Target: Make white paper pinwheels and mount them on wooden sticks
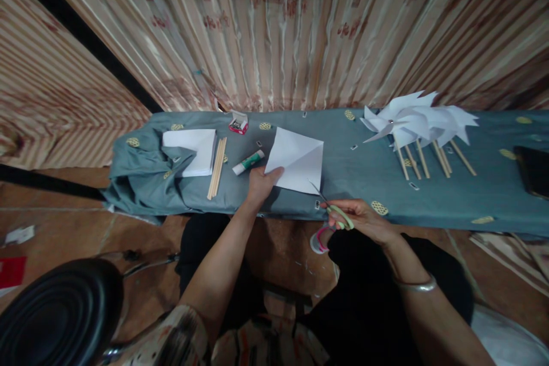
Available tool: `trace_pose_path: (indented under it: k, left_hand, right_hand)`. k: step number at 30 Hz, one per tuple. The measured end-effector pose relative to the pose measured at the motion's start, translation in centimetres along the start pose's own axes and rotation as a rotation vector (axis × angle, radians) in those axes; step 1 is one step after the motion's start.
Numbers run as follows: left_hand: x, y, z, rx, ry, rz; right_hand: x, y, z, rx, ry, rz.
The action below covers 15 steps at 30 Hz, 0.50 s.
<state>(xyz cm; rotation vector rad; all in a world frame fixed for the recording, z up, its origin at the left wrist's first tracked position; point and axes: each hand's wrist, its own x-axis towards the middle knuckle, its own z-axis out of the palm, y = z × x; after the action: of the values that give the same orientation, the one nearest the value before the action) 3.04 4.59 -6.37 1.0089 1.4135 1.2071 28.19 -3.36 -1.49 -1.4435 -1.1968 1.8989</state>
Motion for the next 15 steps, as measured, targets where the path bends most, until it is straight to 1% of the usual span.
trace_pose_path:
  k: [5, 15]
  left_hand:
    - [-0.28, 0.44, 0.04, 0.001, -0.023, -0.010]
    - [-0.33, 0.54, -0.03, 0.021, -0.021, -0.005]
  right_hand:
    - [0.26, -0.50, 0.59, 0.013, -0.015, 0.007]
    - [0.35, -0.41, 0.72, 0.040, 0.026, 0.013]
